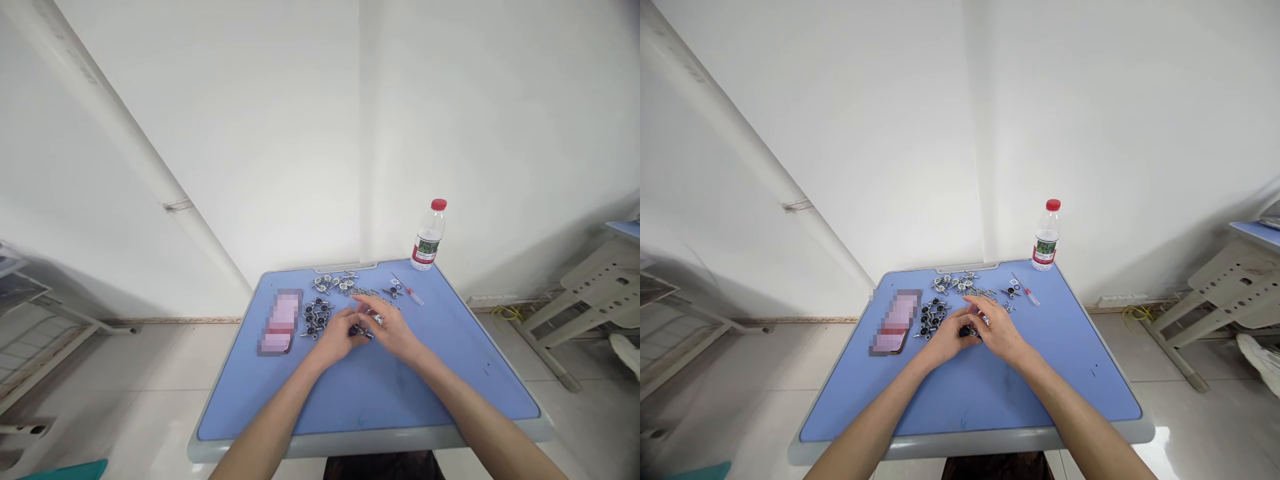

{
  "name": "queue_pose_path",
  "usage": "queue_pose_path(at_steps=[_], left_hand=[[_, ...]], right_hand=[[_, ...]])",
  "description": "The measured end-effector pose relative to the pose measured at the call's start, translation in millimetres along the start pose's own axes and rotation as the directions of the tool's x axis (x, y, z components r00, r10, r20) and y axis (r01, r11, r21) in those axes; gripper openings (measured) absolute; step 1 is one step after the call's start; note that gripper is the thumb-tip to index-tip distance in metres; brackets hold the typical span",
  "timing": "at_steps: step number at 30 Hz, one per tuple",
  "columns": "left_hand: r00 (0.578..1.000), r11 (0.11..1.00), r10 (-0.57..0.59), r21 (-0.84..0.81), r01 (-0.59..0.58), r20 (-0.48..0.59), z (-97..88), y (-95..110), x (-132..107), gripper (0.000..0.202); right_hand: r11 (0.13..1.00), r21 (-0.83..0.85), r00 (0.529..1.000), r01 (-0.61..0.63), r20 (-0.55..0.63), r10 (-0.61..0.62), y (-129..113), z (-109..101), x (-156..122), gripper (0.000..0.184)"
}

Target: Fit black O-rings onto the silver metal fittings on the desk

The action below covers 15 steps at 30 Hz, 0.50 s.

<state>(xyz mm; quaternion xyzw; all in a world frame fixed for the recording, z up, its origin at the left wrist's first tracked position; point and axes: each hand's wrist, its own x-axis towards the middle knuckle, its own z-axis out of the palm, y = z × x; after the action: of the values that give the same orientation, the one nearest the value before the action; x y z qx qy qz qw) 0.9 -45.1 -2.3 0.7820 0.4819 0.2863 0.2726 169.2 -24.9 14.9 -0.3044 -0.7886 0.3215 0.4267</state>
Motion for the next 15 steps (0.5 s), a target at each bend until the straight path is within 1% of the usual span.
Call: queue_pose_path(at_steps=[5,8,10,12,13,15], left_hand=[[1.0,1.0,-0.015,0.01,0.015,-0.003,0.0,0.2,0.0,0.015],[0.999,0.999,-0.035,0.034,0.035,-0.002,0.3,0.1,0.3,0.015],[0.999,0.998,-0.044,0.048,0.044,-0.001,0.5,0.2,0.4,0.016],[0.999,0.998,-0.044,0.049,0.044,-0.001,0.6,0.5,0.3,0.017],[0.999,0.998,-0.044,0.045,0.044,-0.003,0.7,0.7,0.3,0.018],[0.999,0.998,-0.046,0.036,0.046,-0.006,0.9,1.0,0.4,0.019]], right_hand=[[0.997,0.016,0.995,-0.071,-0.072,0.072,-2.1,-3.4,1.5,0.033],[0.995,0.012,0.989,-0.103,-0.107,0.104,-8.6,-10.5,3.5,0.03],[0.989,-0.025,0.983,-0.145,-0.114,0.141,-11.7,-16.2,4.5,0.03],[0.975,-0.097,0.979,-0.2,-0.051,0.196,-11.6,-21.5,4.9,0.028],[0.965,-0.148,0.975,-0.216,0.012,0.22,-10.0,-23.6,4.7,0.026],[0.941,-0.273,0.955,-0.199,0.163,0.249,-4.8,-25.9,3.9,0.019]])
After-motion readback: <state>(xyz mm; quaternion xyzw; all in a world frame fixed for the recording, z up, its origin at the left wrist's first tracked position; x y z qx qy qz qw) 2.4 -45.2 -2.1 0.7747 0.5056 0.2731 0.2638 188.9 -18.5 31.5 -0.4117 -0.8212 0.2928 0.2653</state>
